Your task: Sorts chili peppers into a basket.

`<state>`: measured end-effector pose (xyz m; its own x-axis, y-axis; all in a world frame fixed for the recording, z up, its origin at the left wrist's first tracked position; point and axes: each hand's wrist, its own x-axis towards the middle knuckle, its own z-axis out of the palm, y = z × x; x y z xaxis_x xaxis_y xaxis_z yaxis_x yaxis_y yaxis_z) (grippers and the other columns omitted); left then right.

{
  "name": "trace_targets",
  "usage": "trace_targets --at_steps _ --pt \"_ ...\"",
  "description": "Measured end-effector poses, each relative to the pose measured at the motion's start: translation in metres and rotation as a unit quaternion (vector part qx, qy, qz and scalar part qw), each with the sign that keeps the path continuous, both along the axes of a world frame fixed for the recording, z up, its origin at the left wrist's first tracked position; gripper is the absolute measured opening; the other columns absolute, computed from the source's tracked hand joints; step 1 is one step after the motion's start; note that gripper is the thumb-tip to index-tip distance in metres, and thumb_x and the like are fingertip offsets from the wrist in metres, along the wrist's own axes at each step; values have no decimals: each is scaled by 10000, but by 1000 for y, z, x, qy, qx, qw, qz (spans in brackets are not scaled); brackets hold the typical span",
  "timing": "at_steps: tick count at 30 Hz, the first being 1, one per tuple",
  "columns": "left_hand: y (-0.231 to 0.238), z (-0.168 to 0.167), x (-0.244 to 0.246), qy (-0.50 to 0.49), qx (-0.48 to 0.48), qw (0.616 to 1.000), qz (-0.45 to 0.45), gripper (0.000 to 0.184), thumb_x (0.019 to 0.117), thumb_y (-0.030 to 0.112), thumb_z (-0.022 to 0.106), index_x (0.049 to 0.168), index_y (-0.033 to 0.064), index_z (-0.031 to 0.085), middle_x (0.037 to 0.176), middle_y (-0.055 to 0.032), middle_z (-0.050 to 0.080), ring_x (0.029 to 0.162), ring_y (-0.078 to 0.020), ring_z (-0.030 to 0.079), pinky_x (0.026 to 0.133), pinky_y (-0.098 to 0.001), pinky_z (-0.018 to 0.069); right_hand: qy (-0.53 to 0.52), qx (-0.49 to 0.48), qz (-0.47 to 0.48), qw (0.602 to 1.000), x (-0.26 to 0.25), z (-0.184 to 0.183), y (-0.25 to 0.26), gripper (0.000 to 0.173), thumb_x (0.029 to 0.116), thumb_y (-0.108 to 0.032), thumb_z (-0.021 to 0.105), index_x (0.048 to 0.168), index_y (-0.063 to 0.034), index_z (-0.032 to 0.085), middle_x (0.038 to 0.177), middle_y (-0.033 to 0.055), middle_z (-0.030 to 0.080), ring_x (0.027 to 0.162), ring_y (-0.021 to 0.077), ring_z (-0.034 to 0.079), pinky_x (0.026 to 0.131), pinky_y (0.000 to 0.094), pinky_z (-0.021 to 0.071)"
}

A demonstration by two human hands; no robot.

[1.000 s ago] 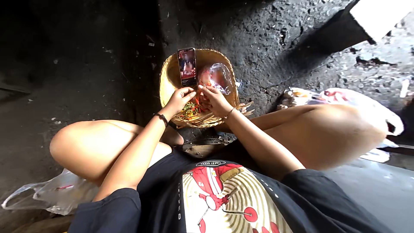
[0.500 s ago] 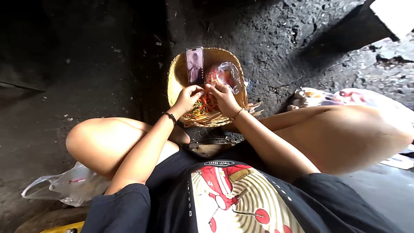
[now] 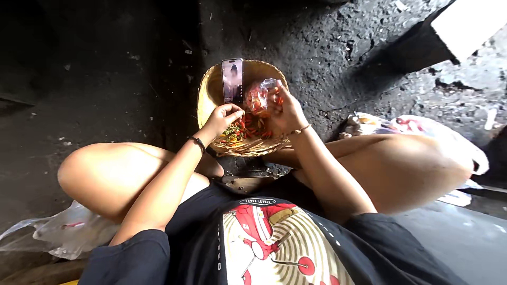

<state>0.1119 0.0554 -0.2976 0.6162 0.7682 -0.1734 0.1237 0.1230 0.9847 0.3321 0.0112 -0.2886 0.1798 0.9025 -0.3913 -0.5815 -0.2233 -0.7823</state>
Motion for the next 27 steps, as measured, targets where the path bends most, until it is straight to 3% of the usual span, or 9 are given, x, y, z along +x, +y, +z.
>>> trace_targets --at_steps 4,7,11,14,16,18,20,24,27 --pt "2 -8 2 208 134 967 -67 180 1012 128 626 1076 -16 714 1006 -149 729 938 -207 702 908 -413 557 19 -40 -107 993 32 2 9 240 1085 -213 348 1042 -101 555 865 21 620 682 90 604 627 222 537" --pt "-2 -11 1 292 146 938 -115 186 993 120 641 1096 -14 720 1092 -191 722 1065 -309 691 993 -511 521 25 -75 -161 984 40 -14 11 210 1069 -140 366 1080 -55 558 884 43 605 731 121 614 698 258 554" --pt "-1 -12 4 321 165 923 -135 179 988 109 638 1099 -1 723 1122 -189 717 1098 -329 681 999 -537 512 -13 -105 -161 981 41 -16 13 286 1090 -150 343 1200 -15 571 1015 71 646 878 148 649 806 297 552" --pt "0 -13 1 339 164 918 -123 192 980 119 642 1116 12 727 1152 -190 713 1132 -344 671 1004 -566 502 -146 -66 -84 984 40 -10 12 393 1108 -177 340 1338 31 581 1325 116 632 1194 156 608 1019 308 488" --pt "1 -15 -1 352 158 915 -118 205 971 128 659 1128 16 729 1163 -195 710 1140 -358 668 1002 -587 501 -256 -25 -47 965 33 -2 8 346 1097 -172 389 1290 26 597 1290 132 633 1166 157 612 1001 315 502" --pt "2 -18 -1 357 156 914 -114 189 960 128 672 1109 31 736 1135 -190 716 1108 -363 678 973 -609 510 -343 21 -18 939 23 3 5 271 1076 -170 464 1193 19 620 1080 94 664 929 112 652 821 297 560" --pt "2 -16 -1 375 154 907 -116 176 969 137 663 1103 51 737 1130 -181 717 1102 -361 678 962 -612 510 -412 61 41 908 13 4 2 248 1052 -165 506 1129 28 641 975 84 680 817 105 664 753 306 580" --pt "1 -15 -2 417 161 886 -126 174 962 138 652 1092 75 749 1165 -167 703 1136 -358 659 957 -612 504 -566 24 258 783 -7 -2 -6 235 1034 -150 547 1100 23 693 1024 179 713 936 279 705 882 491 569" --pt "1 -12 0 425 159 881 -136 200 993 142 612 1113 66 753 1197 -176 696 1177 -355 644 992 -599 490 -592 -40 400 699 -18 -21 -10 258 1039 -126 527 1138 38 700 1148 242 692 1118 395 664 998 597 504"
